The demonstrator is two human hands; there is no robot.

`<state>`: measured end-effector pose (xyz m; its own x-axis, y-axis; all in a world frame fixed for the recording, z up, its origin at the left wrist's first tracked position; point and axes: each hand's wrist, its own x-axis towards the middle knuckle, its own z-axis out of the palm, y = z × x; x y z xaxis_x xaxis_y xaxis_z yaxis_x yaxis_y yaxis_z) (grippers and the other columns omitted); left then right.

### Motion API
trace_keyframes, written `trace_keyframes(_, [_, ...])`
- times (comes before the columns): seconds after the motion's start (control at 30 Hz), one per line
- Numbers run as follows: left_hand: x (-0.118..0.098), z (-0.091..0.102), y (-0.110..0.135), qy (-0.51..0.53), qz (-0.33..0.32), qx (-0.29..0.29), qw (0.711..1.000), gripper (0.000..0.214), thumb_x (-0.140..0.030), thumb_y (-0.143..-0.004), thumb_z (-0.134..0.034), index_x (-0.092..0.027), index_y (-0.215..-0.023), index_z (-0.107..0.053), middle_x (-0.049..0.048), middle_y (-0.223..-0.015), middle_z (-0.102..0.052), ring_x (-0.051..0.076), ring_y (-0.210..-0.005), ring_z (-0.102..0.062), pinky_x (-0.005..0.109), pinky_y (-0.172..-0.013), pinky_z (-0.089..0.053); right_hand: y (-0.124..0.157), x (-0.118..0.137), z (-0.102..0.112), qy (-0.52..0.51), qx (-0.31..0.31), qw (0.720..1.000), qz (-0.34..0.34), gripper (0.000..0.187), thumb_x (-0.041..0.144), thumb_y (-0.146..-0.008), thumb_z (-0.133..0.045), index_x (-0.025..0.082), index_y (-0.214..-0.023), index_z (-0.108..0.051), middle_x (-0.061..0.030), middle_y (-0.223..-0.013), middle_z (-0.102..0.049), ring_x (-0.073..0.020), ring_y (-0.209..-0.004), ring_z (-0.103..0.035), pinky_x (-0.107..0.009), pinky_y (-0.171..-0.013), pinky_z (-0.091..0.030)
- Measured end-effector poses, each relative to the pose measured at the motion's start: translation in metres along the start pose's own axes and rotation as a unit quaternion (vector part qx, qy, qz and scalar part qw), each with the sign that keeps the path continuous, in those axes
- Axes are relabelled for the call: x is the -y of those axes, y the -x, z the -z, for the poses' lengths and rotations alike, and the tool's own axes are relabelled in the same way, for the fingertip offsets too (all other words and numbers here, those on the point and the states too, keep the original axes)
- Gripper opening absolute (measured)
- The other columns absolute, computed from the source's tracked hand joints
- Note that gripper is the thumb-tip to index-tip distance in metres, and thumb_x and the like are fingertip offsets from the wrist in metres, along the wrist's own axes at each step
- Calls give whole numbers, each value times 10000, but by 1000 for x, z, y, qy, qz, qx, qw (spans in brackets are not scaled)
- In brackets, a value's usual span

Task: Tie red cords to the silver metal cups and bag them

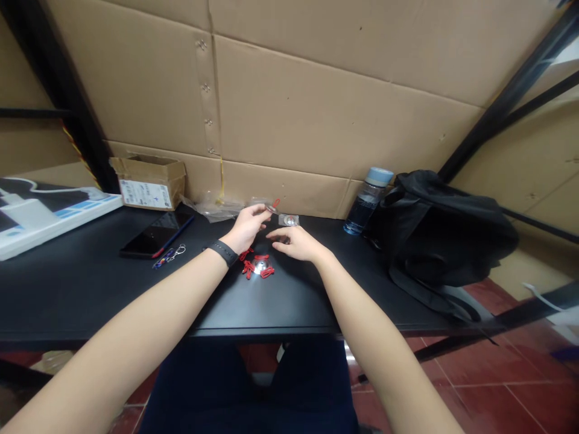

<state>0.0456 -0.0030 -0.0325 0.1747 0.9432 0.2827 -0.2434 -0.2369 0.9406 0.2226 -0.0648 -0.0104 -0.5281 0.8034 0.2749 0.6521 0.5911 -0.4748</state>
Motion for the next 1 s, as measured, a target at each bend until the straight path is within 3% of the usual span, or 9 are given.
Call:
trace_keyframes(0.13, [-1, -1, 0, -9, -9, 2, 1000, 257, -376, -734, -786, -180, -888, -722, 42, -944, -690, 143, -826, -616, 212, -628, -431, -1, 1, -5, 69, 27, 996, 57, 449, 140, -917, -633, 247, -1351, -677, -86, -1179, -735, -208, -988, -676, -343, -924, -494])
trace_keyframes(0.3, [-5, -5, 3, -22, -16, 3, 1000, 249, -354, -728, -776, -175, -895, -729, 37, -945, -690, 141, -820, -603, 213, -626, -426, -4, 7, -12, 139, 66, 987, 49, 342, 246, -982, -611, 286, -1307, -713, -90, -1182, -690, -243, -1100, -637, -379, -976, -470])
trace_keyframes(0.5, [-11, -7, 6, -25, -23, 0, 999, 237, -348, -707, -773, -174, -860, -722, 37, -919, -701, 151, -804, -602, 228, -626, -418, -6, 7, -15, 156, 57, 985, 39, 264, 250, -998, -595, 237, -1210, -752, -92, -1174, -690, -241, -1094, -635, -372, -967, -467])
trace_keyframes(0.63, [-13, -7, 7, -26, -13, -7, 1000, 243, -372, -716, -773, -180, -855, -719, 26, -855, -694, 149, -736, -586, 244, -607, -408, -7, 14, -20, 150, 12, 988, 44, 320, 294, -1035, -548, 256, -1333, -657, -108, -1303, -634, -250, -1173, -584, -378, -961, -455])
trace_keyframes(0.77, [-13, -6, 6, -34, -18, -14, 999, 249, -367, -707, -779, -179, -862, -731, 31, -868, -700, 155, -749, -594, 243, -603, -407, -9, 21, -28, 177, 50, 981, 58, 326, 389, -1072, -470, 324, -1320, -670, -94, -1253, -633, -264, -1160, -562, -386, -913, -425])
trace_keyframes(0.9, [-13, -5, 5, -40, -22, -22, 999, 261, -369, -695, -778, -177, -866, -732, 34, -864, -697, 160, -771, -600, 239, -610, -409, -10, 23, -30, 190, 65, 978, 54, 318, 374, -1072, -471, 280, -1253, -714, -90, -1181, -654, -254, -1126, -579, -360, -877, -407])
trace_keyframes(1.0, [-14, -5, 5, -39, -22, -20, 999, 260, -366, -692, -775, -175, -862, -730, 33, -867, -697, 156, -763, -595, 241, -614, -408, -9, 23, -29, 204, 41, 977, 45, 299, 334, -1061, -489, 244, -1204, -735, -102, -1205, -662, -256, -1138, -581, -381, -920, -407])
